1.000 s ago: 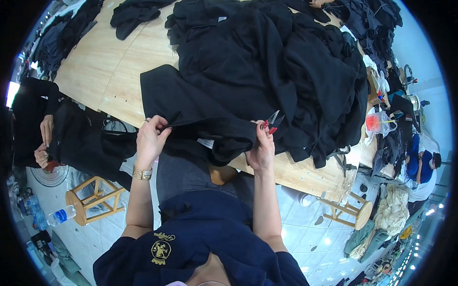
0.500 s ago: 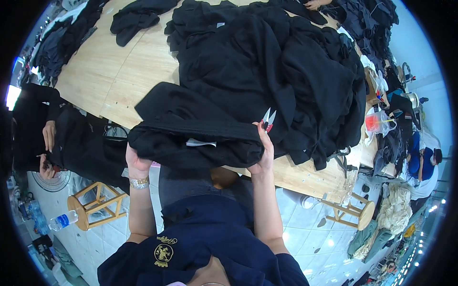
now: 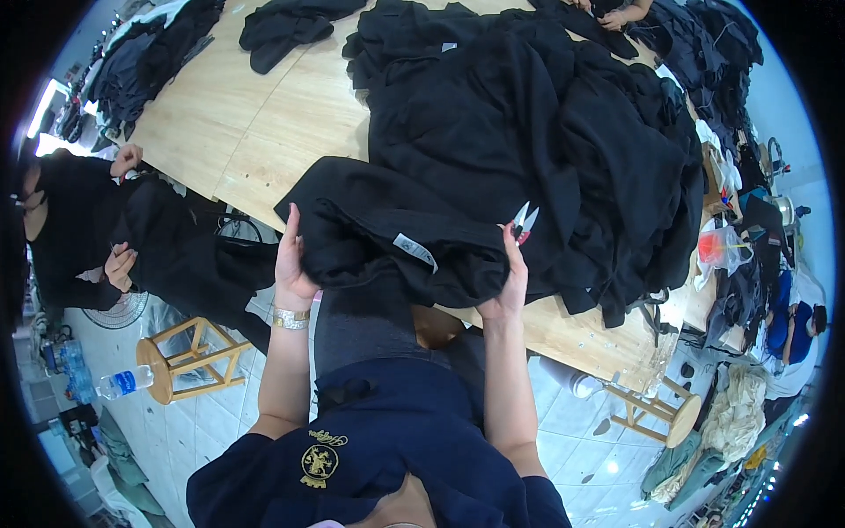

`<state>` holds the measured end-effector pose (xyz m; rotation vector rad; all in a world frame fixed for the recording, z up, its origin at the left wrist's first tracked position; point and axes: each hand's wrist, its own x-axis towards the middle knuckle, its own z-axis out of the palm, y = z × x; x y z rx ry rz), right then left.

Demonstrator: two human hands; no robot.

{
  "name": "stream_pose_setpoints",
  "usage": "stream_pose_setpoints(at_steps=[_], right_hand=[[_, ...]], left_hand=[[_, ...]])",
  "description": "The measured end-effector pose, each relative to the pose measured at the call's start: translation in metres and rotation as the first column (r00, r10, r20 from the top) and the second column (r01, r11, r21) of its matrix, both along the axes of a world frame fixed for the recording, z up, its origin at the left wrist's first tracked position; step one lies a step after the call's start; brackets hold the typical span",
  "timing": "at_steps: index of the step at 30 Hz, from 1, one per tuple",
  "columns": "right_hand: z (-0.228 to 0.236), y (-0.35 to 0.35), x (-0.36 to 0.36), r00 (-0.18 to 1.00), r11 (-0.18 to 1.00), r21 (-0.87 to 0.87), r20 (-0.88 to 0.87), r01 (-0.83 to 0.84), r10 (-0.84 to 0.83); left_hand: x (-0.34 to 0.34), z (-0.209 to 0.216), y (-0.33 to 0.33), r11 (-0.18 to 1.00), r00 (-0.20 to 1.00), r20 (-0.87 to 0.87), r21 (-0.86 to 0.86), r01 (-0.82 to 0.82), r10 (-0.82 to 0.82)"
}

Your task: Trimming loose threads and excess material from black garments using small scissors.

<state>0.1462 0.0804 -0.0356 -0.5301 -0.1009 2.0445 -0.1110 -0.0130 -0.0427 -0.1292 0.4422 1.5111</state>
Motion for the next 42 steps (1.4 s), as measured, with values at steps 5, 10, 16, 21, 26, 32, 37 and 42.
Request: stream_pose_setpoints(at_steps=[5, 10, 16, 21, 26, 32, 37, 42], right_hand=[[-0.016, -0.005, -0.012, 0.992, 0.998, 0.047, 0.12, 0.032, -0.038], [-0.013, -0.006, -0.012, 0.991, 0.997, 0.002, 0.107, 0.075, -0.075], [0.007, -0.011, -0.015, 0.998, 0.999, 0.019, 0.034, 0.046, -0.047], [0.007, -0.005, 0.011, 0.968, 0.99, 0.106, 0.222, 0.096, -0.118], [-0.003, -0.002, 0.007, 0.114, 0.819, 0.548, 0.836, -0.169, -0.536], [0.043, -0.033, -0.016, 0.23, 0.53, 0.722, 0.664, -0.445, -0.712], [0.043, -0.033, -0.028, 0.235, 0.121, 0.594, 0.487, -0.796, -0.842], [0.036, -0.032, -0.03, 0.347, 0.34, 0.81, 0.53, -0.478, -0.774]], left_hand=[[0.015, -0.03, -0.015, 0.975, 0.932, -0.356, -0.177, -0.134, 0.064], [0.051, -0.013, -0.051, 0.874, 0.818, -0.575, -0.406, -0.266, -0.019], [0.076, -0.011, -0.04, 0.918, 0.98, -0.152, -0.391, 0.062, -0.131], [0.041, -0.002, -0.025, 0.995, 0.991, 0.13, 0.097, 0.028, -0.041], [0.059, 0.032, -0.003, 0.997, 0.998, -0.058, 0.07, -0.027, 0.031], [0.062, 0.038, 0.001, 0.994, 0.995, -0.08, 0.099, -0.044, 0.052], [0.067, 0.041, 0.006, 0.97, 0.979, -0.197, 0.221, 0.098, -0.054], [0.066, 0.036, 0.005, 0.996, 0.975, -0.221, 0.093, 0.012, 0.009]])
